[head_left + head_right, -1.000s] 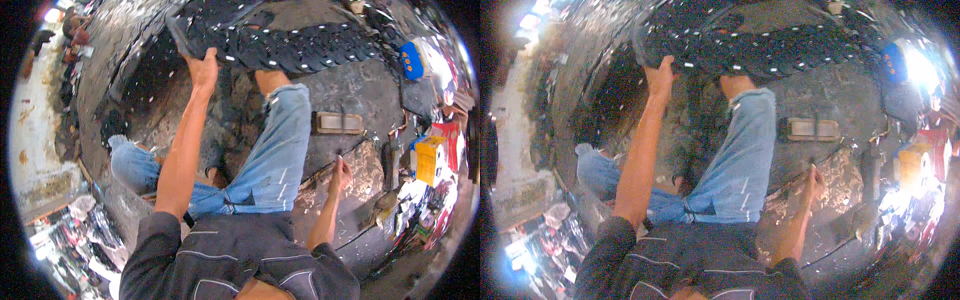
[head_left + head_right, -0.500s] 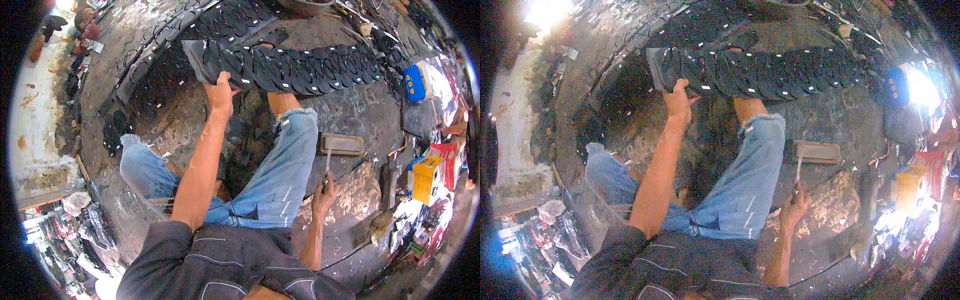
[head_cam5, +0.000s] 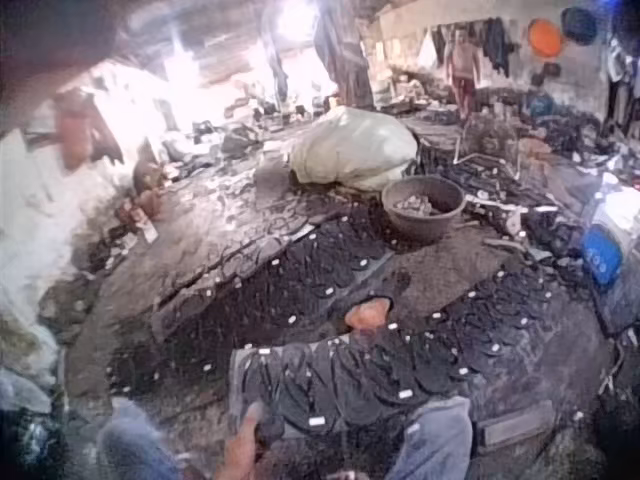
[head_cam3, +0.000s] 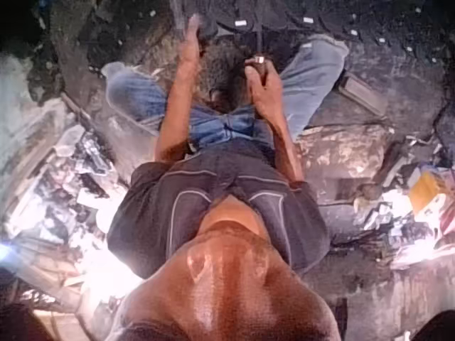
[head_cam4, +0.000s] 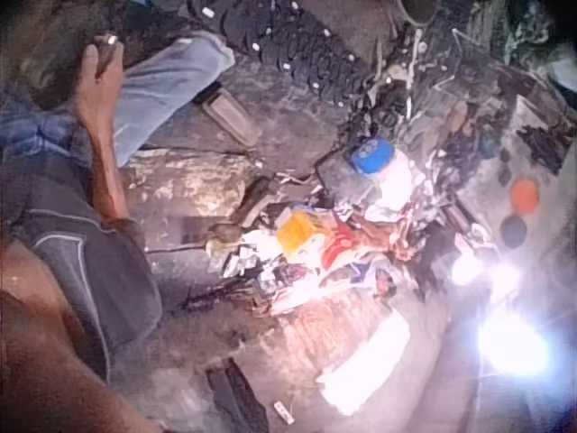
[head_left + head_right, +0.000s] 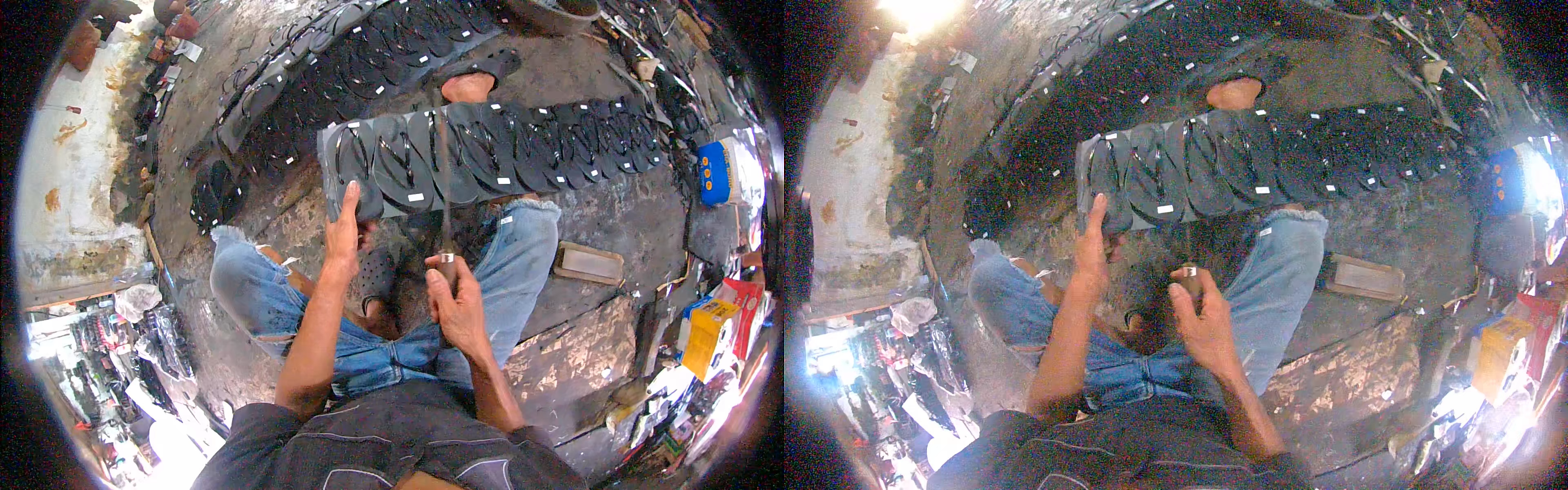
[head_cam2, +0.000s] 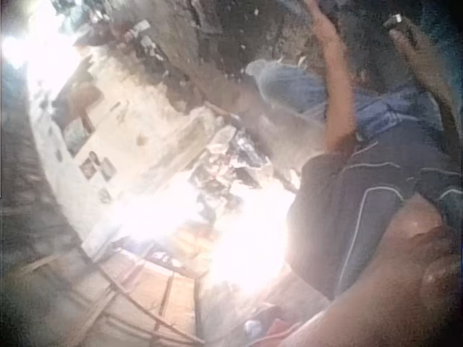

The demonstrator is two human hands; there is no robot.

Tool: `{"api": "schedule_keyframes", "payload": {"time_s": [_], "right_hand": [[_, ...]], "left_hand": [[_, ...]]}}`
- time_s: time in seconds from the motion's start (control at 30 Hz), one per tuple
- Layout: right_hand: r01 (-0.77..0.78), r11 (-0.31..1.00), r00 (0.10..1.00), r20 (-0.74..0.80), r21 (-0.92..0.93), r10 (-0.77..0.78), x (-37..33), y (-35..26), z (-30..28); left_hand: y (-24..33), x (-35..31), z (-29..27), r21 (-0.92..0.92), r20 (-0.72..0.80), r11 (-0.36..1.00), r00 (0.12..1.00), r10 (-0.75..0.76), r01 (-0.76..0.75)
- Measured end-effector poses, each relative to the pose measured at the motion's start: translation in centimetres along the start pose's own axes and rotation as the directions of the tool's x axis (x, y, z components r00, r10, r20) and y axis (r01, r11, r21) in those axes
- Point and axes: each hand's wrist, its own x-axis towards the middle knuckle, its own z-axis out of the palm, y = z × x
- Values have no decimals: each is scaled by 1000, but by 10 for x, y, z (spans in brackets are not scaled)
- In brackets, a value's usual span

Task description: The person sits on the floor and uses a knife to trim excess material from the edges of black flip-flops. They handle the slippers one at a time, scraping the blade along the edges, and place the finished items into a growing pile on the floor.

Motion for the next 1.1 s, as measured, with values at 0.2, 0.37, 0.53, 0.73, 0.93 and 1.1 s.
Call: {"api": "schedule_keyframes", "payload": {"time_s": [0.2, 0.37, 0.53, 0.73, 0.93, 1.1], "right_hand": [[-43, 969, 995, 74, -242, 63, -4, 16, 18], [50, 963, 999, 20, -264, -46, 5, 22, 32], [84, 945, 996, 26, -315, -80, 45, 25, 32], [38, 960, 974, 224, -278, 27, 99, 51, 31], [117, 877, 993, 78, -467, -91, 138, 105, 69], [353, 697, 914, 69, -624, -400, 177, 139, 82]], "left_hand": [[10, -4, -8, -261, 305, 957, 951, -43, 127], [14, -14, -4, -369, 336, 911, 940, -56, 186], [18, -29, 3, -367, 307, 908, 948, -88, 203], [10, -31, 0, -450, 375, 854, 923, -85, 262], [3, -26, -1, -481, 357, 838, 931, -80, 257], [-1, -29, -2, -512, 372, 816, 925, -72, 270]]}}
